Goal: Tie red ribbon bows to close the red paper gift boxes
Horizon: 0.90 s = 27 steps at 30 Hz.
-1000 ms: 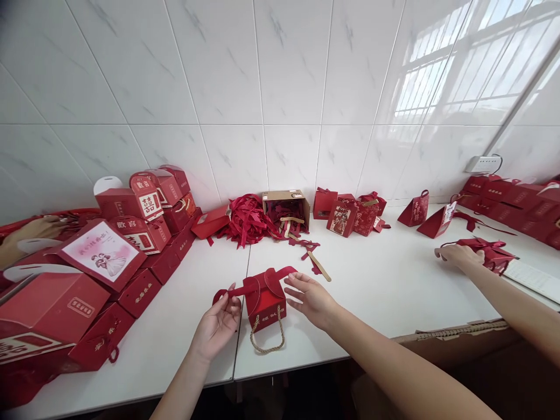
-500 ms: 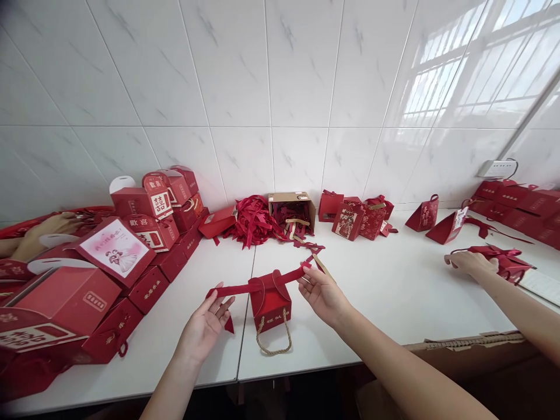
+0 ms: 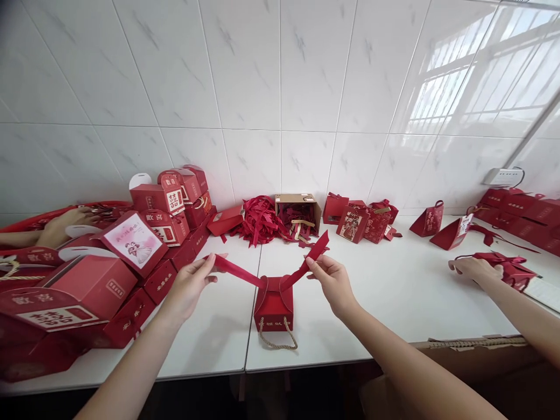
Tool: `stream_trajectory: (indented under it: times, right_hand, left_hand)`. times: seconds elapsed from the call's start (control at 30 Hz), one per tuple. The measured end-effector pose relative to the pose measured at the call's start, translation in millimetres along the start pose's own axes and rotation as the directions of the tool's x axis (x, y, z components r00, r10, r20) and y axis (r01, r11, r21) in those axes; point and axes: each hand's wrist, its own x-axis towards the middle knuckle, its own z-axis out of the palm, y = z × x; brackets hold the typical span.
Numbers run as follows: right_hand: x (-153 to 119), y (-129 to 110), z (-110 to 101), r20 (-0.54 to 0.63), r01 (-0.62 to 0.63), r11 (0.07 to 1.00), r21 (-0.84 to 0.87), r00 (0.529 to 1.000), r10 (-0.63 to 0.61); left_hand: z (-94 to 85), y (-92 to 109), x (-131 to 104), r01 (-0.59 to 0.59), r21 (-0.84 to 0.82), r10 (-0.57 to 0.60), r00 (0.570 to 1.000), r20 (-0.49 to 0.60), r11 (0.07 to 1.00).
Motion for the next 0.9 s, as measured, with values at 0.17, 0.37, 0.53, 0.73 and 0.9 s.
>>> stream_trajectory:
  times: [0.17, 0.37, 0.53, 0.73, 0.9]
  right_hand:
    - [0.9, -11.7, 3.4, -0.002, 0.069, 0.990, -0.125, 0.998, -0.070]
    - [-2.3, -15.8, -4.4, 0.014, 0.109, 0.987, -0.118, 0.994, -0.108]
    - [-1.7, -22.4, -17.0, -0.058, 0.118, 0.988, -0.103, 0.990, -0.125]
    - [3.0, -34.1, -18.9, 0.013, 0.169, 0.970, -0.173, 0.985, -0.170]
    - [7.7, -42.7, -12.8, 0.056, 0.267, 0.937, -0.227, 0.964, -0.261]
  left_hand:
    - [-4.8, 30.8, 16.7, -0.150, 0.074, 0.148, 0.989, 0.027, 0.986]
    - [0.8, 32.4, 28.9, -0.092, -0.001, 0.092, 0.991, 0.092, 0.996]
    - [8.5, 16.7, 22.7, -0.117, -0.008, 0.117, 0.991, 0.070, 0.993]
    - [11.7, 34.5, 16.6, -0.267, -0.027, 0.268, 0.958, 0.102, 0.963]
    - [24.3, 56.3, 13.1, -0.381, 0.051, 0.363, 0.908, 0.210, 0.923]
